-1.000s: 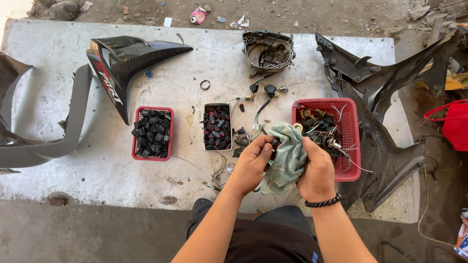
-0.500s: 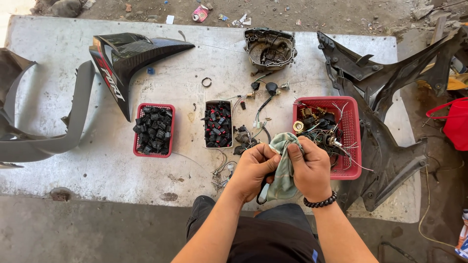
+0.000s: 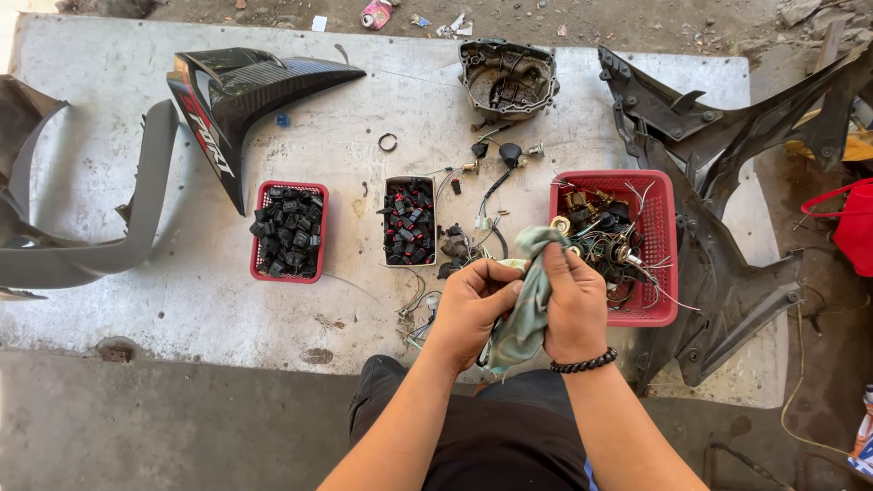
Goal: The person cleans various small electrical components, including connectors and a cylindrical part, using a light blue cloth. They wipe each item individually over a table that holds several baskets of parts and larger vehicle body panels.
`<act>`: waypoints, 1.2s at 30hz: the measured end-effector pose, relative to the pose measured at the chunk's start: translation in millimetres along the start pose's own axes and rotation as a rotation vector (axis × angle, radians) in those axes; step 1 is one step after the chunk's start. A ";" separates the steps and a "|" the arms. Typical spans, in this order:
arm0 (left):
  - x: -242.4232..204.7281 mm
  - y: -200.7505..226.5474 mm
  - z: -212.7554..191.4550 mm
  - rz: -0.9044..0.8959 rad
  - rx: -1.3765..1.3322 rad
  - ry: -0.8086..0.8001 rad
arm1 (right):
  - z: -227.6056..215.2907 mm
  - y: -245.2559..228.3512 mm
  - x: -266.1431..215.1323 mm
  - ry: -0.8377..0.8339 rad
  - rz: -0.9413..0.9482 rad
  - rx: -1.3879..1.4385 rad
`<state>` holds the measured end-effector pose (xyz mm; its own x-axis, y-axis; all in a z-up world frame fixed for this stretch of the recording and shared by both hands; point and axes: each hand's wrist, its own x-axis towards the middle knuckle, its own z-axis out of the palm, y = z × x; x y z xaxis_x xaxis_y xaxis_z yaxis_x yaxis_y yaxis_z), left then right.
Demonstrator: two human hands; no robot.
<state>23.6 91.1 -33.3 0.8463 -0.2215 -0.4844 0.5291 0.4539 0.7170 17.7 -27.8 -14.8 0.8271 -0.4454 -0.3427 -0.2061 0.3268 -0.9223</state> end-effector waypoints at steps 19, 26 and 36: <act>-0.2 -4.0 -11.6 -0.004 0.103 0.100 | -20.4 31.5 17.2 0.127 0.250 0.133; -6.5 -6.3 -10.9 0.037 0.523 0.108 | 4.6 8.1 5.7 -0.104 0.013 -0.311; -7.1 -10.9 -8.4 0.020 0.213 0.153 | -21.3 24.8 12.5 -0.026 0.259 0.052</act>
<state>11.3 95.0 -41.9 0.8462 -0.0742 -0.5277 0.5271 0.2616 0.8085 11.8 -43.0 -45.8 0.7633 -0.3204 -0.5610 -0.3862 0.4698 -0.7938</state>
